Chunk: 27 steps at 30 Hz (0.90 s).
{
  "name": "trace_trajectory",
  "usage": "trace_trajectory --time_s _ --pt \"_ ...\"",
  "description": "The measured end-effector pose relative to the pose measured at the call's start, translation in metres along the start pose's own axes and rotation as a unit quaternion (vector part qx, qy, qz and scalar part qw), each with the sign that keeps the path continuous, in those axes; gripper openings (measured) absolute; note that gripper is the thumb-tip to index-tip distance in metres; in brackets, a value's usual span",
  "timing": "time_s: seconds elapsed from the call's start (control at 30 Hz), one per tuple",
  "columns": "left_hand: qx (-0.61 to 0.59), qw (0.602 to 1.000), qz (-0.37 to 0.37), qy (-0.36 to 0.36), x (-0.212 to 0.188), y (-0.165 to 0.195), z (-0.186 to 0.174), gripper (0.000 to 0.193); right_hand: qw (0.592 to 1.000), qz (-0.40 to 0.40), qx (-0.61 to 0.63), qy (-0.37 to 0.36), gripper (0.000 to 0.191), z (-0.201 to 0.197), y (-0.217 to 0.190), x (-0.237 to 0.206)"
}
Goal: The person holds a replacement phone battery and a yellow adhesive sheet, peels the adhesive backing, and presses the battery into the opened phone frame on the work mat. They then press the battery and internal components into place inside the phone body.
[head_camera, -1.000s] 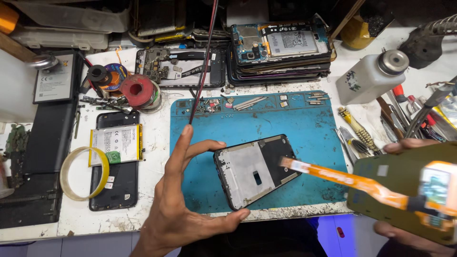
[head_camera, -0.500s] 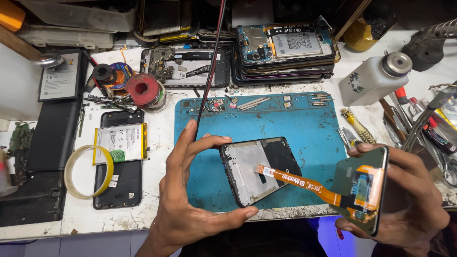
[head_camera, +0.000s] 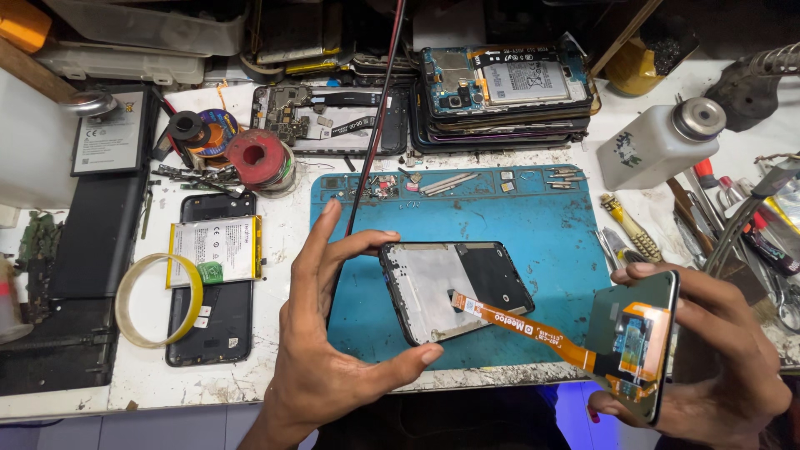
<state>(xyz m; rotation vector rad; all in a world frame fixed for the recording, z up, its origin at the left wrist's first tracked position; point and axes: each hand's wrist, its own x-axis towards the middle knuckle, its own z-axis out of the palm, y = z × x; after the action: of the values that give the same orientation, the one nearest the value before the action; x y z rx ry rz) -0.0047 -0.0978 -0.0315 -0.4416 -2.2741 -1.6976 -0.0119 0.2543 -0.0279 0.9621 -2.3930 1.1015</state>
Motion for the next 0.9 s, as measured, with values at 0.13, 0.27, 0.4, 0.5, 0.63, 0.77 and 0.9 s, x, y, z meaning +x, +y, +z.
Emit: trace_trajectory --time_s 0.13,0.27,0.4,0.5,0.63,0.77,0.9 --pt "-0.012 1.000 -0.013 0.004 0.000 0.000 -0.001 0.126 1.000 -0.005 -0.016 0.022 0.104 0.003 -0.001 -0.001" --pt "-0.017 1.000 -0.010 0.005 -0.001 0.000 -0.001 0.125 1.000 0.017 -0.004 0.009 0.101 -0.001 -0.003 -0.004" --pt "-0.027 1.000 -0.012 0.004 -0.002 -0.001 0.000 0.124 1.000 0.013 -0.026 -0.001 0.101 -0.005 -0.002 -0.003" --pt "-0.023 1.000 -0.010 0.003 -0.003 0.000 -0.001 0.124 1.000 0.000 -0.025 0.015 0.099 -0.001 -0.003 -0.001" --pt "-0.019 1.000 -0.007 0.003 -0.003 0.000 -0.001 0.124 0.998 0.005 -0.012 0.058 0.095 0.008 -0.006 0.002" --pt "-0.015 1.000 0.000 0.004 -0.003 0.000 -0.003 0.124 0.998 0.006 -0.001 0.059 0.093 0.011 -0.008 0.005" --pt "-0.019 1.000 -0.006 0.003 -0.004 -0.001 -0.005 0.124 0.999 0.000 0.000 0.043 0.094 0.011 -0.010 0.008"
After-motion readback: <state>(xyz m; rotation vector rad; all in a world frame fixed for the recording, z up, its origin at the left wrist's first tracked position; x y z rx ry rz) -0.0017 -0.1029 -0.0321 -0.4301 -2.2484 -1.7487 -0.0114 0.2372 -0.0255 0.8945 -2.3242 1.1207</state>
